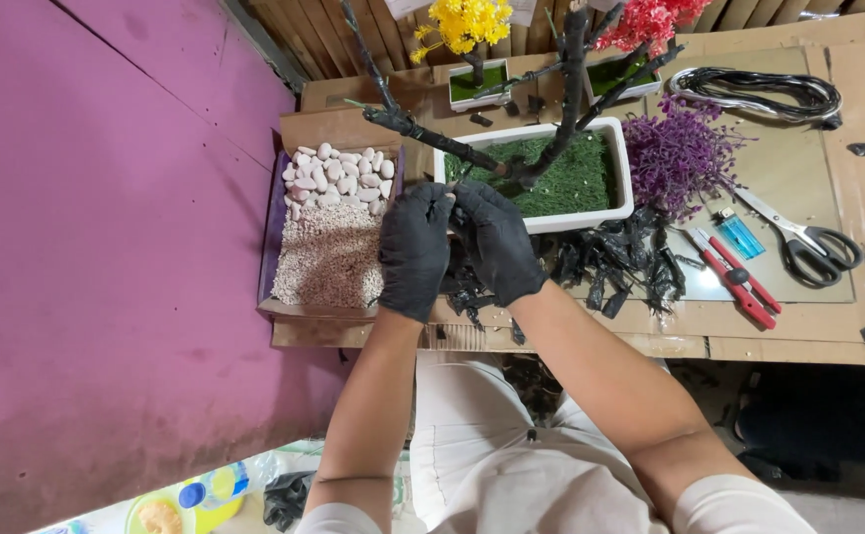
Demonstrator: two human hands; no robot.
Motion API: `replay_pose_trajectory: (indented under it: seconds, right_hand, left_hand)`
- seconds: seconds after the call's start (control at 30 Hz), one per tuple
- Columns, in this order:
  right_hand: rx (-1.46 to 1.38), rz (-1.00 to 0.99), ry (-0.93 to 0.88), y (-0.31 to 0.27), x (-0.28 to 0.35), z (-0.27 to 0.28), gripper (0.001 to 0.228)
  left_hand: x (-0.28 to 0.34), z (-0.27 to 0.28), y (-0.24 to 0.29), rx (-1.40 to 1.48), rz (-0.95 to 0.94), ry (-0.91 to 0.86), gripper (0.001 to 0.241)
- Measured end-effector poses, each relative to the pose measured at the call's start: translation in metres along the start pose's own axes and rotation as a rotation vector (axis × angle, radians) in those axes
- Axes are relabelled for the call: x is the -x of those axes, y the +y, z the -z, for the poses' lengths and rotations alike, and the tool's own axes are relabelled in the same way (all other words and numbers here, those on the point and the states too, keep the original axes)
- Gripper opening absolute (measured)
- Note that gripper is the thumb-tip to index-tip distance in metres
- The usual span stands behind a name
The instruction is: The person wraps black tape around the branches of a small artificial bonsai tree placed in a white rectangular pot. They repeatedly tear off pieces of tape and carefully wind them around the black branches to secure them, working from the base upwards.
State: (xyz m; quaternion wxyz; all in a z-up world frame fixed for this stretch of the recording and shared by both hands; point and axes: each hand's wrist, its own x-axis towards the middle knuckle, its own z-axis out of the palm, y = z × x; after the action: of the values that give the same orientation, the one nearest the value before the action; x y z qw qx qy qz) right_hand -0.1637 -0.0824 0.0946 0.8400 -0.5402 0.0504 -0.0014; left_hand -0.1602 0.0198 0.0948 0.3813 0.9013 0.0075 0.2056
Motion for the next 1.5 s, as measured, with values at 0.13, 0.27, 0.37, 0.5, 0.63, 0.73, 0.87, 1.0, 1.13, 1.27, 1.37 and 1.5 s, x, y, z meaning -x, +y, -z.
replay_pose_trajectory:
  seconds: [0.13,0.27,0.37,0.5,0.63,0.73,0.87,1.0,1.13,1.27,1.37,1.5]
  right_hand:
    - [-0.39,-0.141,0.107,-0.025,0.008,-0.001,0.008]
    - [-0.399,-0.152,0.144,-0.036,0.005,0.005,0.006]
    - [-0.292,-0.121,0.113,-0.037,-0.001,0.012,0.008]
    - [-0.149,-0.066,0.032,-0.034,-0.015,0.014,0.006]
    - [-0.304,-0.154,0.01,-0.074,-0.009,0.021,0.005]
    - [-0.532,-0.318,-0.06,-0.071,-0.022,0.038,0.002]
    - [-0.645,-0.391,-0.122,-0.066,-0.026,0.047,0.005]
    - [-0.761,-0.449,-0.138,-0.047,-0.039,0.06,0.007]
    - [-0.84,-0.47,-0.093,-0.02,-0.058,0.07,0.012]
    - [-0.757,-0.371,-0.081,-0.028,-0.049,0.065,0.021]
    - [-0.536,-0.21,-0.032,-0.039,-0.02,0.059,0.028]
    - [-0.112,0.082,0.126,-0.05,0.005,0.046,0.039]
  left_hand:
    - [0.009,0.007,0.017,-0.009,0.003,0.018,0.015]
    - [0.006,0.001,0.006,0.176,-0.072,0.147,0.019]
    - [-0.003,-0.019,0.003,0.393,-0.088,0.165,0.02]
    - [-0.019,-0.025,0.022,0.903,0.16,-0.008,0.014]
    - [-0.035,-0.035,0.027,1.445,0.549,-0.186,0.019]
    - [-0.036,-0.058,0.007,1.501,0.549,-0.24,0.017]
    - [-0.036,-0.075,-0.012,1.655,0.536,-0.106,0.01]
    - [-0.026,-0.066,0.009,1.709,0.411,-0.133,0.012]
    - [-0.027,-0.068,-0.005,0.817,0.057,-0.045,0.027]
    - [-0.031,-0.08,-0.013,0.703,-0.013,0.073,0.031]
    - [-0.029,-0.075,-0.009,0.578,-0.012,0.09,0.032]
    - [-0.028,-0.066,0.002,0.572,0.004,0.066,0.032]
